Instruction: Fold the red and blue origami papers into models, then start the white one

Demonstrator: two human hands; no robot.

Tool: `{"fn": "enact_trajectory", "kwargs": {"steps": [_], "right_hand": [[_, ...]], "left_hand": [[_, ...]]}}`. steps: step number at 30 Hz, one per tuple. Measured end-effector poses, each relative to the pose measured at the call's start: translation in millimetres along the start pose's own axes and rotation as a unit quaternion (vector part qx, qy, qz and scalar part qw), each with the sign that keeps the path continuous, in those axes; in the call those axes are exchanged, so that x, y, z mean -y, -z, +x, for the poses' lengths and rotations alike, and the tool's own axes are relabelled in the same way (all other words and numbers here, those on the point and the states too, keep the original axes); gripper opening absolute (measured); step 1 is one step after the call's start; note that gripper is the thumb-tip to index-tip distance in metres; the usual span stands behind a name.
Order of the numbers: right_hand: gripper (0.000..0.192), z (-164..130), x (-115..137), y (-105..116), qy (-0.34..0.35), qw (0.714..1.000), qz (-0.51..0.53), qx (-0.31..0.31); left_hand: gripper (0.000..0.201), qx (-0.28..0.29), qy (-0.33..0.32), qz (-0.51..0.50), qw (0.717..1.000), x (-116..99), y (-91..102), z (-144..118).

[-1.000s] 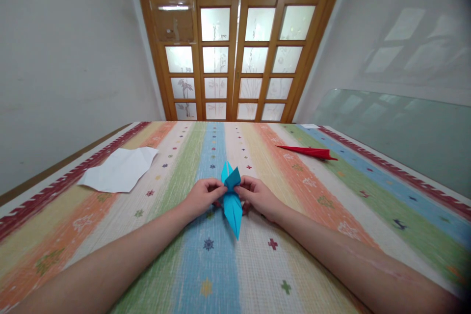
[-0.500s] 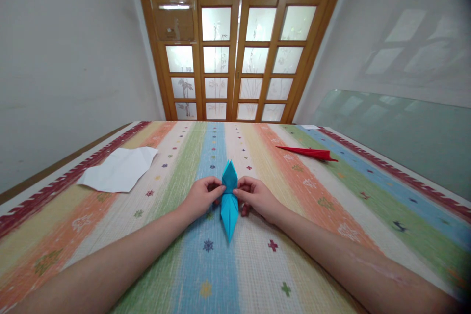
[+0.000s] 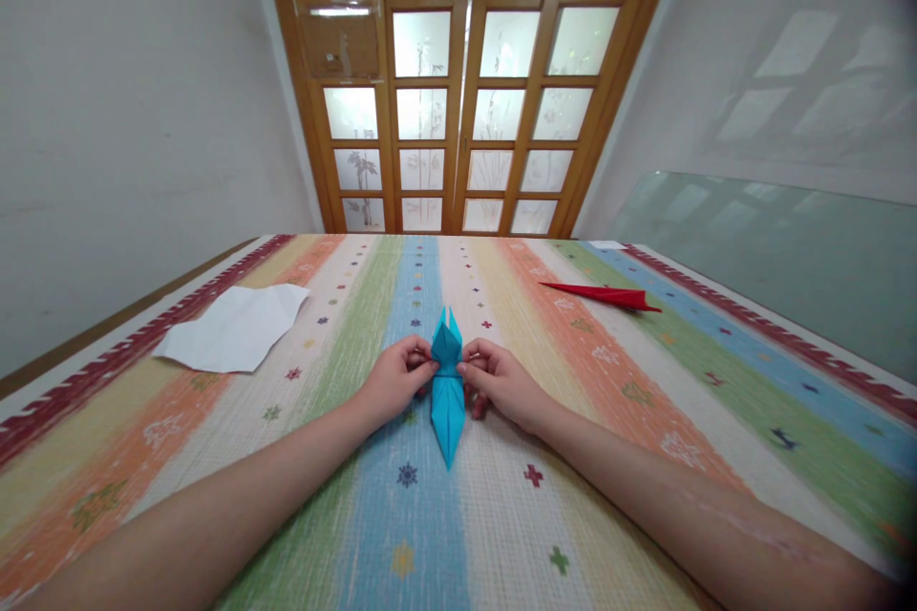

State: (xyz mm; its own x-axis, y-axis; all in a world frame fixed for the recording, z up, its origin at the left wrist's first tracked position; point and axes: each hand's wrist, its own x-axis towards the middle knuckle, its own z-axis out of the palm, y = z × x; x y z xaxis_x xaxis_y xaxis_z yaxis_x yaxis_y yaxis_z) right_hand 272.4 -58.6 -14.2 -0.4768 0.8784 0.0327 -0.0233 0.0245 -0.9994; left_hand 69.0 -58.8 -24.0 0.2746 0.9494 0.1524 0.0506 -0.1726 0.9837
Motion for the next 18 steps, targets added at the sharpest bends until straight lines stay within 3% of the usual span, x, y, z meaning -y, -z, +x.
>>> {"fn": "enact_trajectory", "kwargs": {"steps": [6,12,18], "right_hand": [[0.047,1.7,-1.6,0.4,-0.021,0.999,0.008,-0.023],[0.058,1.8,1.0,1.3,-0.026,0.999,0.0,-0.026],[0.055,1.3,2.3,1.0,-0.03,0.999,-0.018,-0.011]], "left_hand": [[0.033,0.004,0.005,-0.015,1.0,-0.8,0.8,-0.6],[0.071,0.009,0.008,-0.011,1.0,-4.0,1.7,-2.4],[0.051,0.0,0.022,0.01,1.0,-1.0,2.5,1.0]]}}
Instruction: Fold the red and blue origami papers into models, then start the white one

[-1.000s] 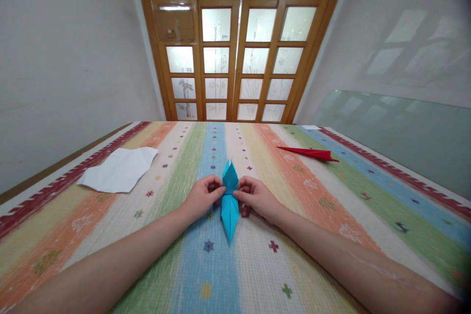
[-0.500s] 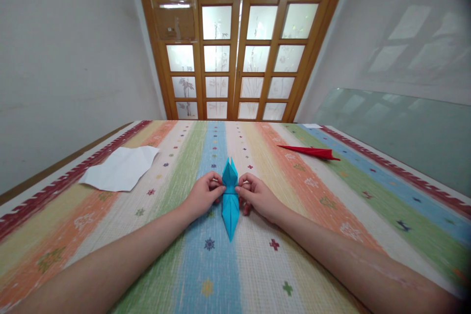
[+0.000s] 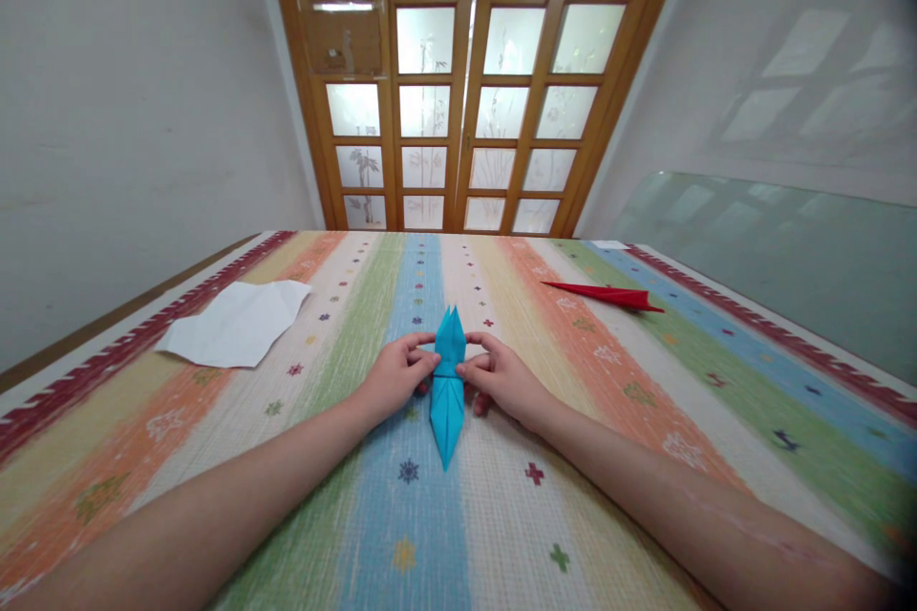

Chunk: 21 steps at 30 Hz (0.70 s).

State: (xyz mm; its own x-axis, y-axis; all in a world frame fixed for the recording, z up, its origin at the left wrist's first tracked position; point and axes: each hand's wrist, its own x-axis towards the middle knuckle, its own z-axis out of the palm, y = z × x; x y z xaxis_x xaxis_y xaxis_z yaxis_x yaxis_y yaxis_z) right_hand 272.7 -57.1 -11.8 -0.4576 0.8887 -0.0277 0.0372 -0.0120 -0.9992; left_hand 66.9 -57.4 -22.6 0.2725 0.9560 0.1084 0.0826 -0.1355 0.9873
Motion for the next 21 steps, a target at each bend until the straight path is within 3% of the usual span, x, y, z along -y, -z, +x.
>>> {"fn": "enact_trajectory", "kwargs": {"steps": [4,8,17,21], "right_hand": [[0.046,-0.8,-0.7,0.3,-0.005,1.0,-0.013,0.021],[0.038,-2.0,0.9,0.6,-0.009,0.999,-0.007,0.04],[0.039,-1.0,-0.3,4.1,-0.014,0.998,0.003,0.06],[0.036,-1.7,1.5,4.8,-0.011,0.998,0.004,0.06]], "left_hand": [[0.034,-0.003,0.016,0.0,1.0,1.2,-0.7,1.5],[0.035,0.01,0.007,0.03,0.999,-2.8,-0.3,0.1],[0.043,0.027,-0.019,0.082,0.996,-4.9,0.0,-1.2],[0.029,-0.005,-0.035,0.088,0.995,-1.9,-2.3,-2.4]]}}
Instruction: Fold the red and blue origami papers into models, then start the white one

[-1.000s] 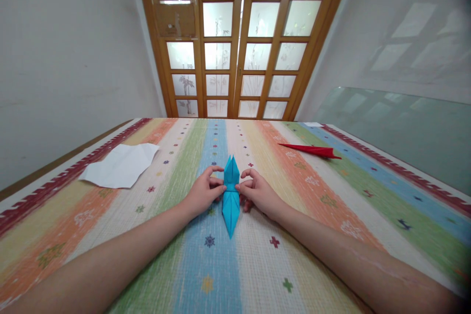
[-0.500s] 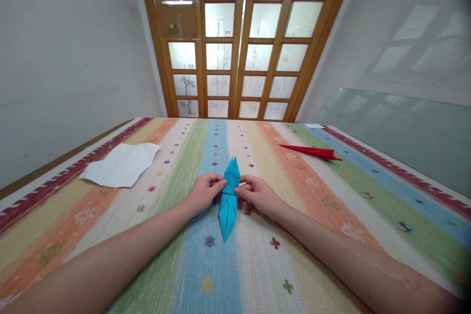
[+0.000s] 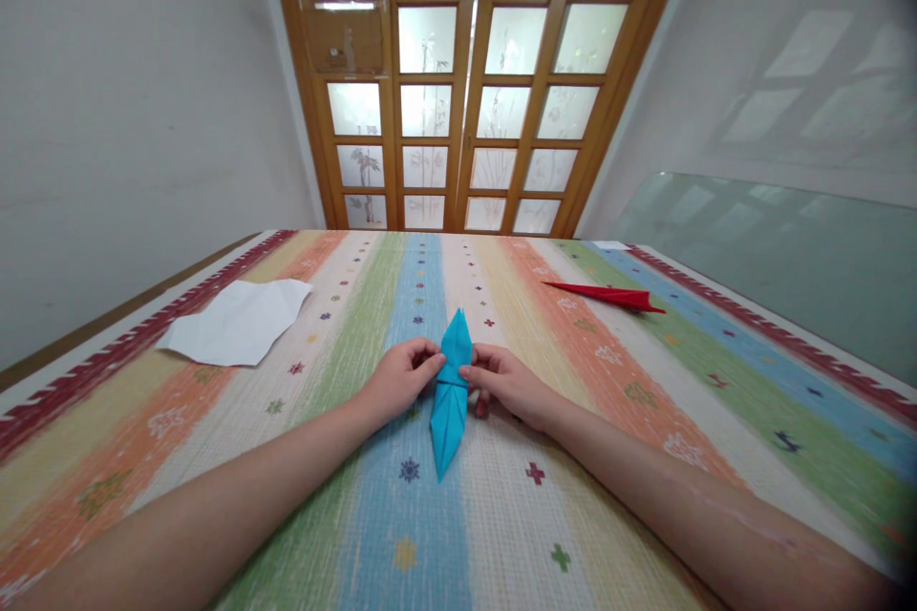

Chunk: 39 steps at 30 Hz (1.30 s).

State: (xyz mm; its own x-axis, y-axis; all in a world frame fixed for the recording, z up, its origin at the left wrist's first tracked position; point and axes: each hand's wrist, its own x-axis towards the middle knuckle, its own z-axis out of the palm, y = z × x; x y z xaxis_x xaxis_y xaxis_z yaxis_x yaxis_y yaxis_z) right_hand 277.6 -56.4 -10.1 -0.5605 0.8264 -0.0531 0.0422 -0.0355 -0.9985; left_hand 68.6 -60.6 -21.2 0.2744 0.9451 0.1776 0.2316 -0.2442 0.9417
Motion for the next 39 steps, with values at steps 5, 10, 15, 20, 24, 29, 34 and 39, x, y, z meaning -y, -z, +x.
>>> {"fn": "enact_trajectory", "kwargs": {"steps": [5,10,15,20,24,29,34,39], "right_hand": [[0.03,-3.2,3.0,-1.0,0.0,1.0,-0.027,0.01],[0.03,-5.4,6.0,-1.4,0.013,0.998,-0.053,0.038],[0.034,-5.7,8.1,-2.4,0.014,0.998,-0.049,0.045],[0.038,-5.4,6.8,-2.4,0.042,0.997,-0.05,0.052],[0.035,-6.1,6.6,-3.8,0.059,0.996,-0.061,0.036],[0.026,-5.9,2.2,-5.5,0.06,0.996,-0.058,0.009],[0.03,-4.0,-5.7,-5.7,0.088,0.992,-0.085,-0.025],[0.033,-2.9,-10.2,-3.9,0.18,0.967,-0.165,-0.071]], "left_hand": [[0.026,-0.097,-0.066,0.1,0.988,-5.2,1.5,-6.1],[0.015,-0.042,-0.133,0.187,0.973,-18.2,-2.8,-16.3],[0.006,-0.001,-0.136,0.177,0.975,-24.3,-6.4,-21.7],[0.009,0.013,-0.114,0.131,0.985,-24.0,-6.5,-21.7],[0.023,0.008,-0.075,0.037,0.996,-17.6,-8.3,-18.3],[0.033,0.0,0.005,-0.075,0.997,-4.5,-7.0,-8.7],[0.054,-0.004,0.042,-0.119,0.992,-1.6,-3.6,-3.8],[0.07,0.016,0.04,-0.153,0.987,-4.6,-3.4,-5.2]]}}
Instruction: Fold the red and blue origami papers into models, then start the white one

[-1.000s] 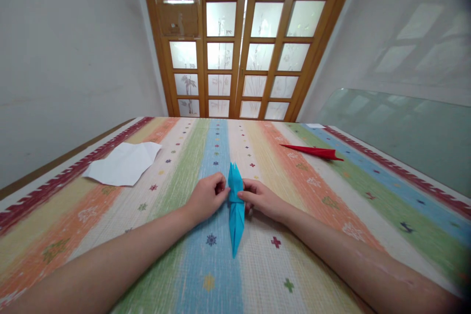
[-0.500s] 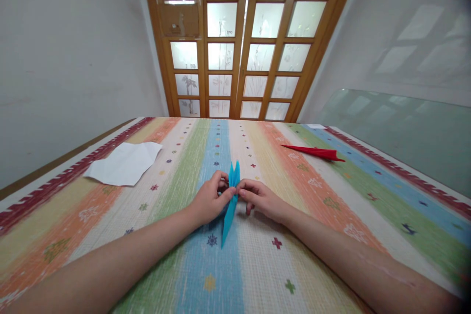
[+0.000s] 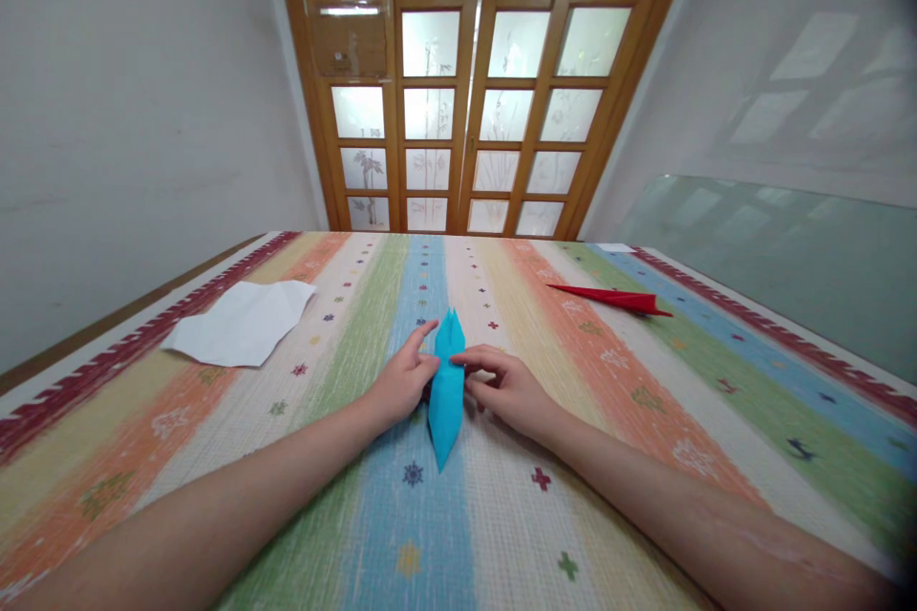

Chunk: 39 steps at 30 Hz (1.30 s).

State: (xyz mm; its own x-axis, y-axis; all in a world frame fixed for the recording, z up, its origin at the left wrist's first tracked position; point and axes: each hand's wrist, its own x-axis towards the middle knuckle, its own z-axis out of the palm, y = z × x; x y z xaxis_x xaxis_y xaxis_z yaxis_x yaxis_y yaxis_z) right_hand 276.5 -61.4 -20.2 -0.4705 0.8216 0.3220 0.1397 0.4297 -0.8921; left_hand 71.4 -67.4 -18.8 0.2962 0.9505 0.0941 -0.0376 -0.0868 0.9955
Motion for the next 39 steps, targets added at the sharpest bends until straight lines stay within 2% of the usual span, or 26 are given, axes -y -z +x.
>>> {"fn": "enact_trajectory", "kwargs": {"steps": [4,8,11,14,17,20,25,30,33,39], "right_hand": [[0.031,0.9,1.6,0.8,0.027,0.999,-0.03,-0.018],[0.023,1.7,3.4,2.1,0.026,0.998,-0.044,-0.03],[0.02,2.6,1.8,2.6,0.001,0.999,-0.028,-0.046],[0.023,3.8,-0.4,2.0,-0.043,0.998,0.014,-0.051],[0.024,4.4,-0.3,1.4,-0.067,0.996,0.032,-0.046],[0.026,4.3,1.1,1.4,-0.078,0.996,0.037,-0.036],[0.028,3.8,0.3,1.9,-0.083,0.995,0.053,-0.015],[0.031,3.9,-2.2,2.1,-0.069,0.996,0.055,-0.011],[0.026,4.0,-2.2,2.4,-0.077,0.995,0.056,-0.02],[0.021,4.2,-2.3,2.4,-0.081,0.994,0.071,-0.025]], "left_hand": [[0.072,0.01,0.015,-0.018,1.0,-2.1,-1.4,-1.4],[0.069,0.011,-0.006,0.014,1.0,-0.1,-1.2,-1.1],[0.069,0.0,-0.019,0.044,0.999,4.3,-0.8,0.6],[0.068,-0.007,-0.026,0.025,0.999,5.7,-1.3,1.8],[0.055,0.01,-0.016,-0.008,1.0,1.8,-1.8,1.9],[0.036,0.012,0.005,0.011,1.0,-3.7,-1.2,1.9],[0.025,-0.006,0.045,-0.015,0.999,-5.7,0.7,3.9],[0.033,0.006,0.057,-0.062,0.996,-1.6,2.8,6.8],[0.04,0.026,0.05,-0.053,0.997,0.0,3.5,6.9],[0.038,0.038,0.033,-0.012,0.999,-2.0,3.7,5.0]]}}
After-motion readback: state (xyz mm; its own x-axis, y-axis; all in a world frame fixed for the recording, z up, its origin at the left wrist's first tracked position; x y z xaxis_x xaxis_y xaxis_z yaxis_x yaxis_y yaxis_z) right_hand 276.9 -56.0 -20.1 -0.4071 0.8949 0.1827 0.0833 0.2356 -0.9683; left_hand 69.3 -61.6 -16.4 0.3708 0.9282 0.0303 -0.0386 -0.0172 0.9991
